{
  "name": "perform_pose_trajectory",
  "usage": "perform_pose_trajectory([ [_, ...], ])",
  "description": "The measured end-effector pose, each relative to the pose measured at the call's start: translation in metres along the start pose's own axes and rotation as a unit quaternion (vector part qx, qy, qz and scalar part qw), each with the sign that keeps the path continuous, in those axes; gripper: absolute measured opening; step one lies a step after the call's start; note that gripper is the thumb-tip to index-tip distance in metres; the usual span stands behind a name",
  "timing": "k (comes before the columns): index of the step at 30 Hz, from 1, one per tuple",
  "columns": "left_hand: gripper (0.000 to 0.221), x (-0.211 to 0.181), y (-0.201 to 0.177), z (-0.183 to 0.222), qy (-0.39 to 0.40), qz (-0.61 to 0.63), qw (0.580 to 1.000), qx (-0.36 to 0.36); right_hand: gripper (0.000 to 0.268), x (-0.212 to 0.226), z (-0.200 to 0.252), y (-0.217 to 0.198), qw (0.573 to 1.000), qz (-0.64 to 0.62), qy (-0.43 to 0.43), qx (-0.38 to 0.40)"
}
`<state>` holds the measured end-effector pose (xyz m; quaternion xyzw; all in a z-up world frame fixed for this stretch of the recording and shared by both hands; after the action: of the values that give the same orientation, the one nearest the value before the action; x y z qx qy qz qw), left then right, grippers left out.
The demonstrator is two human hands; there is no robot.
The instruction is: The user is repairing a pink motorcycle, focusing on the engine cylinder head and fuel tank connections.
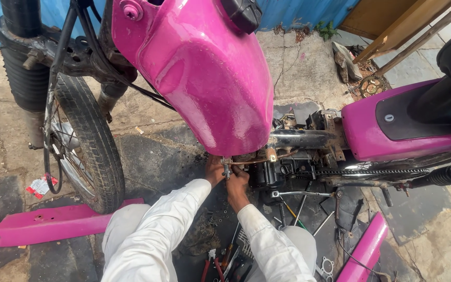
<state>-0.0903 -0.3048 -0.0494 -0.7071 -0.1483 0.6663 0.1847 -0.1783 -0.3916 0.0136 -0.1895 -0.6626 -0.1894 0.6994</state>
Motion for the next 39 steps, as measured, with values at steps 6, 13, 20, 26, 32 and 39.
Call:
perform_pose_trajectory([
  [6, 0.05, 0.0, -0.006, 0.009, -0.166, 0.029, 0.984, 0.065, 0.026, -0.024, -0.002, -0.007, 0.997, 0.067, 0.045, 0.008],
  [13, 0.051, -0.002, 0.0, 0.014, 0.023, 0.042, 0.998, -0.041, 0.026, 0.0, 0.004, -0.002, 1.0, 0.01, 0.013, 0.002],
  [20, 0.041, 0.003, 0.012, 0.005, 0.035, 0.049, 0.998, -0.005, 0.025, 0.012, 0.004, -0.002, 1.0, 0.001, -0.016, -0.001],
  [26, 0.044, 0.015, 0.021, 0.003, 0.068, -0.022, 0.997, -0.025, 0.025, -0.005, 0.007, -0.001, 0.999, 0.026, 0.043, -0.001],
  [32, 0.048, -0.001, 0.001, 0.01, -0.018, 0.045, 0.998, 0.028, 0.025, 0.011, 0.011, -0.001, 1.0, 0.013, -0.004, 0.0],
  [39, 0.045, -0.032, -0.032, 0.024, -0.09, 0.11, 0.989, 0.041, 0.023, -0.027, 0.003, -0.008, 0.999, 0.034, 0.029, 0.002],
])
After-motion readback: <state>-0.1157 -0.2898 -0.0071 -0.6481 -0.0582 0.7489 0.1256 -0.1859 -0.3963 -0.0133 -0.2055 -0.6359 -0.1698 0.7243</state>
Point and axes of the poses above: each hand's wrist, its own z-axis away from the middle knuckle, its own y-axis out of the palm, x = y × z, the point moved 7 cm from there along -z, towards the middle knuckle, and after that the axes turned 12 degrees about -y, right-handed, at the moved point
